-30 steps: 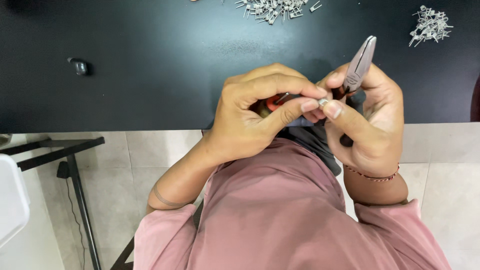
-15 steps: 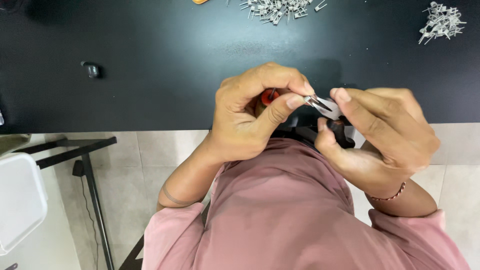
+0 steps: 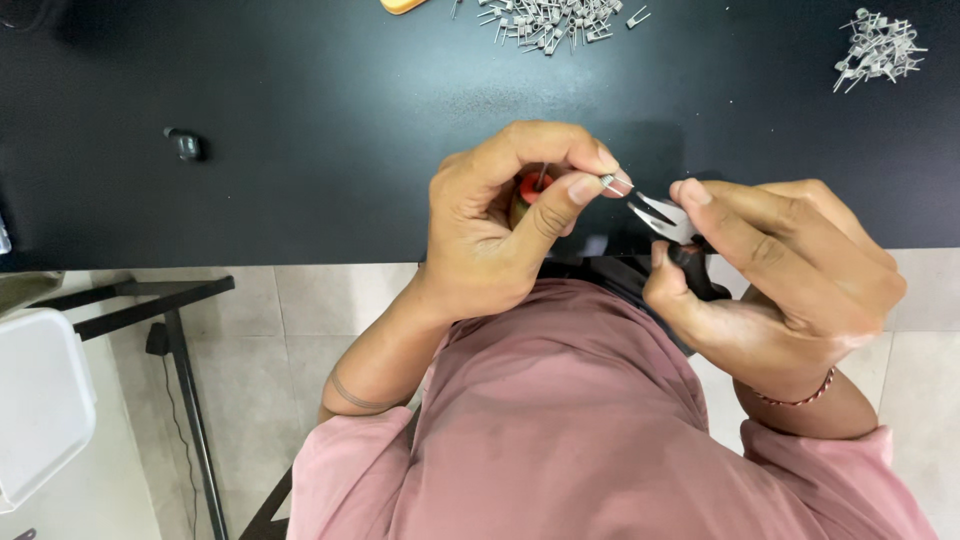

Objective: The person repeatedly picks up small metal electronic components from a pile on a black table and uses pliers to bend their leads. The person holds each component with one hand and manipulates it with the pliers in the other, then places the bent component back on the table.

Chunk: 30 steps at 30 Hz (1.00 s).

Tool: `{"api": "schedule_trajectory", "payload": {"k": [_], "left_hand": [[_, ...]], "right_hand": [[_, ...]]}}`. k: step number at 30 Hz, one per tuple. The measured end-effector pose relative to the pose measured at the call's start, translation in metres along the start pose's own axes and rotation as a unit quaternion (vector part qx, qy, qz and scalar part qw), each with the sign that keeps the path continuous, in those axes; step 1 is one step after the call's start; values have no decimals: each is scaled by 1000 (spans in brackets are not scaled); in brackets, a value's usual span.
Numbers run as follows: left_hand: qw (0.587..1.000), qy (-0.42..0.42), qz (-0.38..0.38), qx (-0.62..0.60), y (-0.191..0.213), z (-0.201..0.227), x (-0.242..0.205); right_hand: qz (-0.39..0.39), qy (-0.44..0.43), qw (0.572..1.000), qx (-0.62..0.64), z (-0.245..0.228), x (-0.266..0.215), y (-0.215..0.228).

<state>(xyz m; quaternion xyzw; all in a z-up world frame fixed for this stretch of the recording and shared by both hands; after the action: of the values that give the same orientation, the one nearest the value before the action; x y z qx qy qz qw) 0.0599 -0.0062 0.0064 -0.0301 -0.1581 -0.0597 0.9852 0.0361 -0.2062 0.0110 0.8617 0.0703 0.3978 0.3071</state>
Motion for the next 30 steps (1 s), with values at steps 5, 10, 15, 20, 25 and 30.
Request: {"api": "schedule_trajectory", "payload": {"k": [5, 10, 15, 20, 25, 30], "left_hand": [[1000, -5, -1, 19, 0, 2, -1], [999, -11, 6, 33, -1, -3, -3], [999, -22, -2, 39, -2, -5, 0], [1000, 6, -11, -10, -2, -5, 2], [1000, -4, -20, 18, -3, -5, 2], [999, -1, -36, 30, -4, -6, 4]], "right_hand": [[-11, -8, 1000, 1, -6, 5, -6], [12, 1, 1000, 10, -7, 0, -11], [46, -9, 999, -16, -5, -6, -16], [50, 9, 998, -37, -4, -9, -11], [53, 14, 997, -54, -5, -10, -14], [57, -14, 996, -69, 0, -23, -18]]}}
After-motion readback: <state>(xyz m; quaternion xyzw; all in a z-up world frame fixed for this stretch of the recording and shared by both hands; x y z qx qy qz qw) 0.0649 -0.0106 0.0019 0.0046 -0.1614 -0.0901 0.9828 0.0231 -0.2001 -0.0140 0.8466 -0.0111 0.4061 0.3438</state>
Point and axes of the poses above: each hand's wrist, its own x-axis towards the middle knuckle, its own y-axis out of the back of the hand, z = x × y, the point moved 5 cm from there along x, towards the middle knuckle, and after that the axes turned 4 degrees about x, right-handed, at the moved point
